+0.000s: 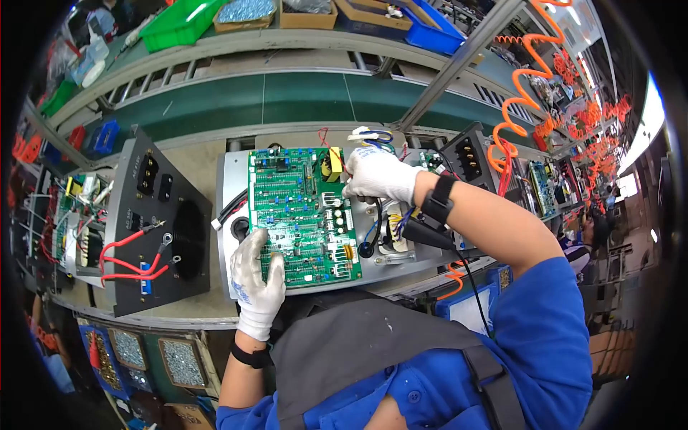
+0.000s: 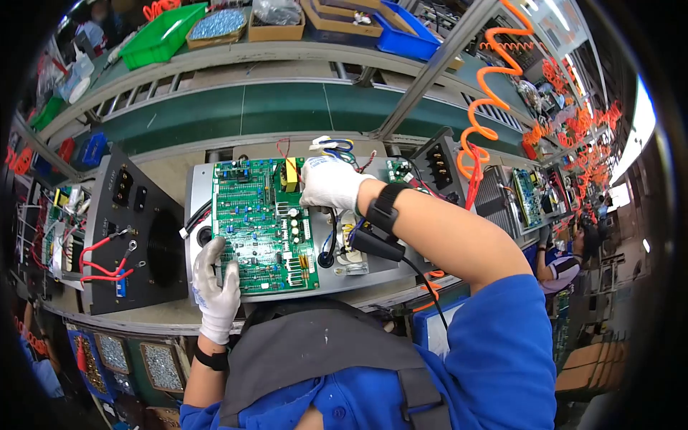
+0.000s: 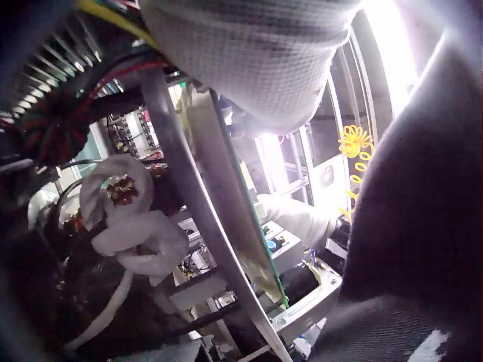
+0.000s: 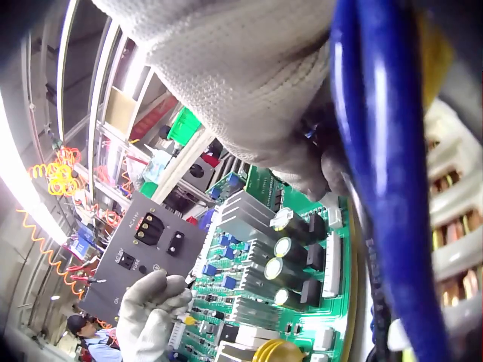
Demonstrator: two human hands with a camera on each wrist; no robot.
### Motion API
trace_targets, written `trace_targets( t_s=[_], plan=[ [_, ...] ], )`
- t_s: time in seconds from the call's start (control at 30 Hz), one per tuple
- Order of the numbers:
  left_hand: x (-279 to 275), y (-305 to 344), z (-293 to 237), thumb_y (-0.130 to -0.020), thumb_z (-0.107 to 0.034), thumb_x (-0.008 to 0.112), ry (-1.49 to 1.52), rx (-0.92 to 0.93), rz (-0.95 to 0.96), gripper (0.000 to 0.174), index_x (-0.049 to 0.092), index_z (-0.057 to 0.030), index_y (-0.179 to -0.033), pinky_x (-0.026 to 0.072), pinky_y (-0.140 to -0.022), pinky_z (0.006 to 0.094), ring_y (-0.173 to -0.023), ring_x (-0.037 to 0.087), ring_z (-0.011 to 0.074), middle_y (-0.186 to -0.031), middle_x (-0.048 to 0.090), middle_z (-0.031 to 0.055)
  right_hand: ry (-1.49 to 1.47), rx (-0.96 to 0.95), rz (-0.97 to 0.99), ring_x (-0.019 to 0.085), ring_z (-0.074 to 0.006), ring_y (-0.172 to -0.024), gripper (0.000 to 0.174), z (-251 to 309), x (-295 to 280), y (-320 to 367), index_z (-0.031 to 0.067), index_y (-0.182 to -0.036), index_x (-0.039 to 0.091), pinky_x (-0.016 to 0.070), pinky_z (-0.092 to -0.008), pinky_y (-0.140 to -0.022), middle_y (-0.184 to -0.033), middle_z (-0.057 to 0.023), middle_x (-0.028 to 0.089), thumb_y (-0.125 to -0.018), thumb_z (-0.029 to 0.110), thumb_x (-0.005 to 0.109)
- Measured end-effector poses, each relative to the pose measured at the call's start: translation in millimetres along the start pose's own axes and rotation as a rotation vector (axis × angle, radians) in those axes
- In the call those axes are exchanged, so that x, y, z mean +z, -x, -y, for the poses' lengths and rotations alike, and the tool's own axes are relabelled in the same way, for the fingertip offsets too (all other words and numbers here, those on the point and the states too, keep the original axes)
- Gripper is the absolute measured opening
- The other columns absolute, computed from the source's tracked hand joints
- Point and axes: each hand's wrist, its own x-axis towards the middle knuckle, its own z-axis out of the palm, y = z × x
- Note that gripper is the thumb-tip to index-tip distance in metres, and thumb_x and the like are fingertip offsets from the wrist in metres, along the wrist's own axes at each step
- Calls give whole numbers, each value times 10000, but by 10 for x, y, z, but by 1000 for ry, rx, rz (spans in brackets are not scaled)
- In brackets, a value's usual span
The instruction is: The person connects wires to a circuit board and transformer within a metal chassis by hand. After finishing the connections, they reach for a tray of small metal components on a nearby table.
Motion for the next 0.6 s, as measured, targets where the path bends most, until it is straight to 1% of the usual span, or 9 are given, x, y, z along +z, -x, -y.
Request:
trace_targets(
  t_s=[0.07, 0.13, 0.17, 0.2, 0.27, 0.33, 0.37, 0.5, 0.6],
  plan=[
    [-13, -1, -23, -803, -28, 653, 4, -19, -22, 437, 576, 3, -1232, 442, -970, 406, -1097, 583, 314, -1186, 620, 162, -112, -25, 11, 661, -207, -570, 314, -81, -40, 55, -13, -771, 666, 499, -331, -558, -617, -112, 641, -817, 292, 725],
    [-56, -28, -39, -801, -29, 655, -7, -28, 15, 426, 585, 6, -1221, 452, -965, 402, -1091, 594, 314, -1162, 627, 166, 172, -331, -192, 659, -269, -620, 377, -182, -78, 81, -16, -788, 676, 494, -373, -602, -636, -154, 634, -823, 359, 711],
    [-97, -55, -112, -810, -24, 646, -7, -7, 1, 392, 597, 11, -1198, 463, -958, 390, -1084, 602, 318, -1141, 632, 171, 139, -262, -365, 652, -323, -824, 412, -236, -36, 54, 47, -819, 716, 488, -430, -716, -690, -167, 622, -791, 457, 712],
    [-129, -97, -223, -810, -24, 646, -9, -12, -38, 392, 597, 11, -1198, 463, -958, 390, -1084, 602, 318, -1141, 632, 171, 49, -303, -463, 651, -283, -736, 446, -152, -89, 229, 38, -827, 718, 487, -393, -665, -677, -145, 624, -804, 483, 702],
    [-177, -188, -472, -822, -21, 640, 3, 16, 15, 341, 615, 12, -1160, 484, -921, 395, -1034, 619, 321, -1106, 642, 175, -130, -131, -176, 615, -181, -642, 411, 25, -206, 608, 24, -845, 721, 465, -323, -600, -648, -85, 609, -828, 435, 718],
    [-65, -311, -732, -839, -59, 649, 198, -82, 101, 303, 623, 3, -1135, 512, -808, 377, -893, 647, 288, -1024, 649, 169, -384, -250, -120, 541, -90, -593, 311, -59, -20, 691, 17, -825, 718, 425, -262, -556, -621, -15, 575, -855, 326, 733],
    [-19, -411, -902, -844, -71, 649, 229, -79, 134, 299, 624, -3, -1134, 512, -791, 368, -878, 647, 278, -1013, 646, 166, -443, -287, -59, 522, -65, -645, 200, -53, 21, 717, -1, -914, 695, 423, -253, -582, -702, 5, 593, -875, 195, 707],
    [224, -712, -1091, -824, -41, 646, 181, 52, 196, 261, 642, -2, -1082, 518, -740, 328, -829, 644, 231, -992, 627, 143, -631, -508, 101, 556, -65, -784, 282, -178, 221, 593, -23, -1149, 597, 459, -253, -679, -927, -28, 640, -909, 125, 612],
    [359, -798, -875, -805, -10, 643, 158, 265, 178, 187, 653, -7, -992, 516, -771, 344, -851, 640, 272, -943, 639, 140, -797, -467, 99, 598, -77, -806, 262, -146, 170, 730, -23, -1130, 610, 490, -247, -692, -932, -39, 655, -927, 141, 591]
  ],
)
